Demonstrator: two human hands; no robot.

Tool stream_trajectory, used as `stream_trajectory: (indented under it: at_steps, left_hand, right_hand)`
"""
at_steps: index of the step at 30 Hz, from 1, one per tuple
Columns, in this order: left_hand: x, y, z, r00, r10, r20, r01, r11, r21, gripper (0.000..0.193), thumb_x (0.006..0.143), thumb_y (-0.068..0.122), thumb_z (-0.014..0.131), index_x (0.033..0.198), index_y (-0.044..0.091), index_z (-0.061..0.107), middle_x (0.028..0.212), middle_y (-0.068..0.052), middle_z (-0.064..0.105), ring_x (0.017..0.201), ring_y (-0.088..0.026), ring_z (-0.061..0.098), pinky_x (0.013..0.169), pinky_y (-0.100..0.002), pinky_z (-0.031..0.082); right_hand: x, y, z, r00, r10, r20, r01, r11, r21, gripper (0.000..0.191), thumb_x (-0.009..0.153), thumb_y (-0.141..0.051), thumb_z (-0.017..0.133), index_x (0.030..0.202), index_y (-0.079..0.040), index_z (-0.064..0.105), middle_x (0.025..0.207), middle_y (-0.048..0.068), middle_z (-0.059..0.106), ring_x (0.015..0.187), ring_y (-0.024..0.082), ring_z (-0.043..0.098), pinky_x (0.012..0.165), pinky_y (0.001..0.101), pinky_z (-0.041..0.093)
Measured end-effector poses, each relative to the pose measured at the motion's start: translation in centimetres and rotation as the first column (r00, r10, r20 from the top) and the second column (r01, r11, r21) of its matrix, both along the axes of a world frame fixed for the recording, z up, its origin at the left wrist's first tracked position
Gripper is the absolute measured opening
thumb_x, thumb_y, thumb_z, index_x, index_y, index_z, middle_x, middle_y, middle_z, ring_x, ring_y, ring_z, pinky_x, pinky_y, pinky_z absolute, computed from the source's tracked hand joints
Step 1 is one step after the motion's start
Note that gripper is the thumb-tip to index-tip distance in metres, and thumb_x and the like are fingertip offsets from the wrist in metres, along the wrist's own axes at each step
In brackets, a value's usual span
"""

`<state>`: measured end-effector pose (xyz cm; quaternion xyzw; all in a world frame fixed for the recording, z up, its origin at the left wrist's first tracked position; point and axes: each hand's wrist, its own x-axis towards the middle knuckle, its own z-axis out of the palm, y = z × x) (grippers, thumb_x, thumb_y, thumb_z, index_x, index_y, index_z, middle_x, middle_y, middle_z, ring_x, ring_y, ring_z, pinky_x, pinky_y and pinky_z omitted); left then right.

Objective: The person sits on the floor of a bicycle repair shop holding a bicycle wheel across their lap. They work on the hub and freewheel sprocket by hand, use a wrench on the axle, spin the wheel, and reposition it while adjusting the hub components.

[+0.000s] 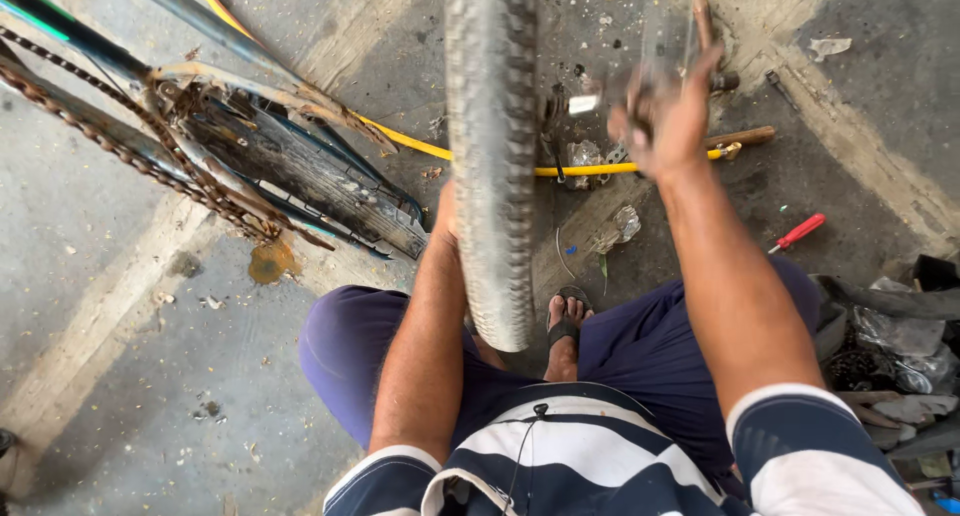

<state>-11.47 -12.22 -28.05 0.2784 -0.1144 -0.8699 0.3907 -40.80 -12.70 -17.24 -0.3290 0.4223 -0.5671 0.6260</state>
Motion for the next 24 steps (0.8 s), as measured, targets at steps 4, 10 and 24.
stream_trajectory:
  at_steps: [4, 10, 24]
  left_hand:
    - [0.3, 0.0, 0.1, 0.999, 0.035, -0.009, -0.034, 0.994, 0.106, 0.033, 0.093, 0.018, 0.064, 0.118, -0.003, 0.068, 0.101, -0.016, 0.076, 0.084, -0.025, 0.074, 0.077, -0.041, 0.062]
    - [-0.1, 0.7, 0.7, 0.984, 0.002, 0.179, 0.038, 0.975, -0.218, 0.035, 0.095, 0.010, 0.067, 0.123, -0.010, 0.068, 0.111, -0.015, 0.076, 0.092, -0.022, 0.073, 0.084, -0.038, 0.060]
    - [-0.1, 0.1, 1.3, 0.997, 0.056, -0.056, -0.046, 0.984, 0.171, 0.038, 0.095, 0.018, 0.063, 0.121, -0.009, 0.065, 0.101, -0.020, 0.076, 0.083, -0.028, 0.075, 0.077, -0.042, 0.062]
  right_hand:
    - [1.1, 0.6, 0.0, 0.934, 0.220, -0.282, -0.129, 0.943, 0.308, 0.083, 0.092, -0.090, 0.020, 0.081, -0.014, 0.051, 0.063, -0.003, 0.045, 0.049, 0.009, 0.039, 0.045, 0.0243, 0.032]
    - [1.0, -1.5, 2.3, 1.000, 0.007, 0.016, -0.004, 0.990, -0.141, 0.075, 0.102, -0.077, 0.020, 0.078, -0.014, 0.052, 0.063, 0.004, 0.053, 0.059, 0.018, 0.056, 0.050, 0.0284, 0.039]
    - [1.5, 0.3, 2.8, 0.924, 0.230, -0.306, -0.194, 0.970, 0.143, 0.085, 0.092, -0.090, 0.015, 0.072, -0.014, 0.046, 0.081, 0.008, 0.073, 0.068, 0.014, 0.072, 0.041, 0.0209, 0.022]
